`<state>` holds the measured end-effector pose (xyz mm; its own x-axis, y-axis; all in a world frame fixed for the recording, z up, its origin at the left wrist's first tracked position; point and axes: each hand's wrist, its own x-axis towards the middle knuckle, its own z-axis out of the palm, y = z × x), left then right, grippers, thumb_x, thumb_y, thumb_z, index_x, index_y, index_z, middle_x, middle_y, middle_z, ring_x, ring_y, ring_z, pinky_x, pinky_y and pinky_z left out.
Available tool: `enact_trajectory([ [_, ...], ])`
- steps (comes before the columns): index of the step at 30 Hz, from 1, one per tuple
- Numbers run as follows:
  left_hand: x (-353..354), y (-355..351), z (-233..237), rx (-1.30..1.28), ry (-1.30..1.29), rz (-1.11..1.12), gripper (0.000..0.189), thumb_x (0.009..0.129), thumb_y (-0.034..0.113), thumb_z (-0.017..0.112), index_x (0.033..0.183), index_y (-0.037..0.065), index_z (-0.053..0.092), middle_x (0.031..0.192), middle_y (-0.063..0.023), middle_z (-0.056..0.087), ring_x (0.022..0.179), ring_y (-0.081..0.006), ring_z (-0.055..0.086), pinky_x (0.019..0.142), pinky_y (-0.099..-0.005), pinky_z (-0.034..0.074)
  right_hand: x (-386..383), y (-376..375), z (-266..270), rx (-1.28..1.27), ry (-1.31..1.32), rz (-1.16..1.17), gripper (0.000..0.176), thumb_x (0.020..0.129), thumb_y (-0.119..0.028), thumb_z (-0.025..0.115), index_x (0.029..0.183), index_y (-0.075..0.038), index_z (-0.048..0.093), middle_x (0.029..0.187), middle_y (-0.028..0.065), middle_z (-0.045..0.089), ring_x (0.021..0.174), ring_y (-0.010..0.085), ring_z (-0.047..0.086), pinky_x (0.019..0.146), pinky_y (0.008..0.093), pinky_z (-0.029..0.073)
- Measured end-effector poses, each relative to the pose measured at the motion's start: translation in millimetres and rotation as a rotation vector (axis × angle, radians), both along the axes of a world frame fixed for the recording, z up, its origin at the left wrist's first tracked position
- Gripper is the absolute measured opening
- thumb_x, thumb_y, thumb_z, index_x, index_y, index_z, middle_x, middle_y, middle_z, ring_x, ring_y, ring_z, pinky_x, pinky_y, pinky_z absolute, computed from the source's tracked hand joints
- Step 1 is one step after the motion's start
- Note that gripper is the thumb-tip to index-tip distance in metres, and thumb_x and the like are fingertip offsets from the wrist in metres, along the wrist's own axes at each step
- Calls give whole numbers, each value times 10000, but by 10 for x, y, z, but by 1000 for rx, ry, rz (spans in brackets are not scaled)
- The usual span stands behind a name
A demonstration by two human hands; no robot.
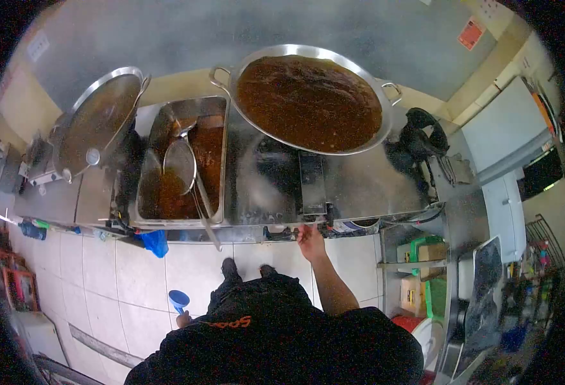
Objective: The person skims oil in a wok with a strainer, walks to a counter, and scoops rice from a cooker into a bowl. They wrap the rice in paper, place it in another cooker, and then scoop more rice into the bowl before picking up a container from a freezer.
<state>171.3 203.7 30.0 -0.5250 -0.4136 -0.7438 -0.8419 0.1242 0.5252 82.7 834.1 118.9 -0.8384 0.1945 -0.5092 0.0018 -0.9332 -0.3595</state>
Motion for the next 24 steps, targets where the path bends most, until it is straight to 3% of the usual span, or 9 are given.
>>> enact_trajectory([
  [3, 442, 101, 38, -45, -56, 4, 265, 936, 283, 627, 769, 101, 532, 559, -38, 529, 450, -201, 547, 405, -411, 428, -45, 268, -241, -109, 106, -3, 320, 997, -328, 620, 1071, -18, 643, 962, 91, 690, 775, 167, 604, 682, 266, 514],
  [4, 561, 197, 118, 32, -68, 322, 233, 949, 209, 593, 749, 117, 518, 556, -13, 481, 420, -166, 492, 360, -348, 365, -68, 330, -94, -207, 45, -3, 249, 996, -230, 620, 1083, 2, 635, 939, 101, 679, 749, 156, 589, 640, 244, 499],
  [7, 915, 286, 276, 66, -41, 466, 186, 923, 195, 637, 868, 63, 519, 613, -30, 506, 448, -171, 517, 358, -317, 370, -127, 457, -184, -256, 55, -10, 347, 1045, -228, 541, 1242, 57, 565, 910, 75, 652, 731, 136, 559, 626, 235, 492],
  [8, 1012, 355, 312, 28, -49, 498, 181, 919, 193, 637, 869, 59, 526, 617, -35, 514, 454, -175, 526, 360, -320, 377, -173, 459, -112, -311, 40, -11, 333, 1050, -232, 535, 1217, 55, 557, 861, 60, 611, 716, 132, 540, 618, 232, 481],
  [10, 1193, 406, 298, -37, -67, 533, 173, 910, 190, 636, 872, 50, 541, 625, -44, 531, 465, -182, 544, 364, -324, 390, -211, 409, -197, -127, 75, -27, 261, 1046, -232, 552, 1118, 18, 555, 830, 55, 575, 699, 121, 513, 571, 243, 425],
  [13, 1568, 541, 287, -95, -111, 577, 168, 899, 182, 633, 893, 26, 572, 642, -67, 564, 491, -198, 582, 377, -339, 423, -265, 275, -90, 82, -118, -154, 218, 1024, -261, 598, 961, -53, 592, 710, 3, 527, 614, 121, 465, 556, 261, 391],
  [20, 2042, 604, 214, -161, -171, 633, 231, 883, 197, 650, 910, -29, 613, 670, -116, 623, 528, -242, 646, 411, -383, 482, -323, 182, -159, 606, -200, -202, 273, 1017, -263, 613, 820, -128, 483, 678, -29, 404, 574, 104, 377, 541, 255, 347],
  [24, 2121, 433, 83, -182, -161, 688, 241, 867, 180, 635, 891, -59, 636, 661, -143, 638, 524, -258, 654, 423, -397, 498, -422, 166, -365, 877, -374, -297, 278, 994, -307, 657, 1052, -39, 604, 730, 23, 499, 606, 129, 426, 509, 317, 353],
])
